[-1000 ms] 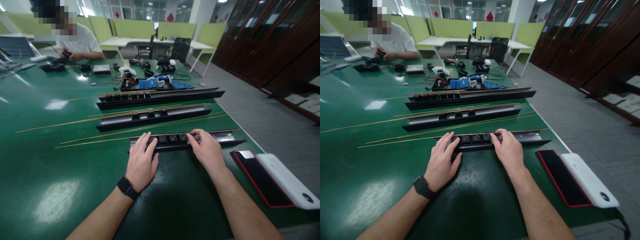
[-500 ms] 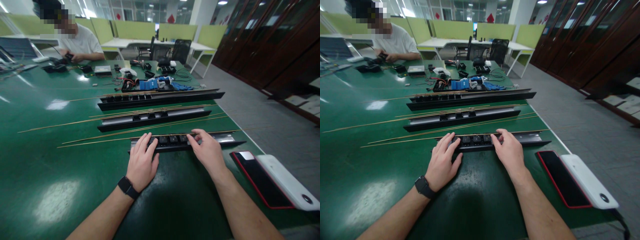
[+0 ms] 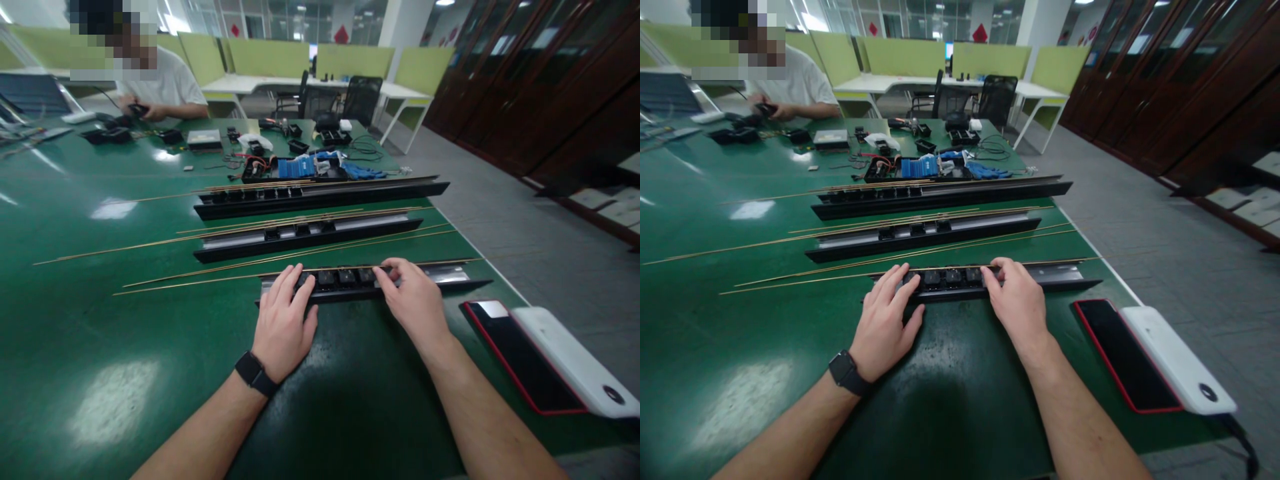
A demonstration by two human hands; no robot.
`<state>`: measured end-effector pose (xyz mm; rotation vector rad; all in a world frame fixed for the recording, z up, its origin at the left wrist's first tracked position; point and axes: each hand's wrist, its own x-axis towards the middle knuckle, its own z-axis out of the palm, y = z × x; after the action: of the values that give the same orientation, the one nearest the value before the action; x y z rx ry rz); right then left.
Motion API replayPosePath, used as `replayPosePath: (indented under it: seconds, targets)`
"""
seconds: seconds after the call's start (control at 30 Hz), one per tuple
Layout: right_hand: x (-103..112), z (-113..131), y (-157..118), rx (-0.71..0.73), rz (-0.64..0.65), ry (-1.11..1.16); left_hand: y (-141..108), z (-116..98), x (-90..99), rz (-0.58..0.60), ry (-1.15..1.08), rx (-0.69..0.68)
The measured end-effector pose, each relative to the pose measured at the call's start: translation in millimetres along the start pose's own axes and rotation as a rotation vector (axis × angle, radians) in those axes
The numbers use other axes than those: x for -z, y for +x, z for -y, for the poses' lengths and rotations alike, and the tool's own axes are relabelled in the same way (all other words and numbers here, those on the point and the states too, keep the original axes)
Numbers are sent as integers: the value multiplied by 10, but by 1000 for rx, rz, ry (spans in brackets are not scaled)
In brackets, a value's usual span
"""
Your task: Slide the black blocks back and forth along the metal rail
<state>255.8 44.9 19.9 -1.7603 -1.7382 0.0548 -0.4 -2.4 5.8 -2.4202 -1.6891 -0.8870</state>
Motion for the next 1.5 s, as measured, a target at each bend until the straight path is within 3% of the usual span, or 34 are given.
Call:
replayPosePath:
  seconds: [1.5]
  targets:
    - [-18,-34,2,-39,6,-41,6,1,3,-2,11,-9]
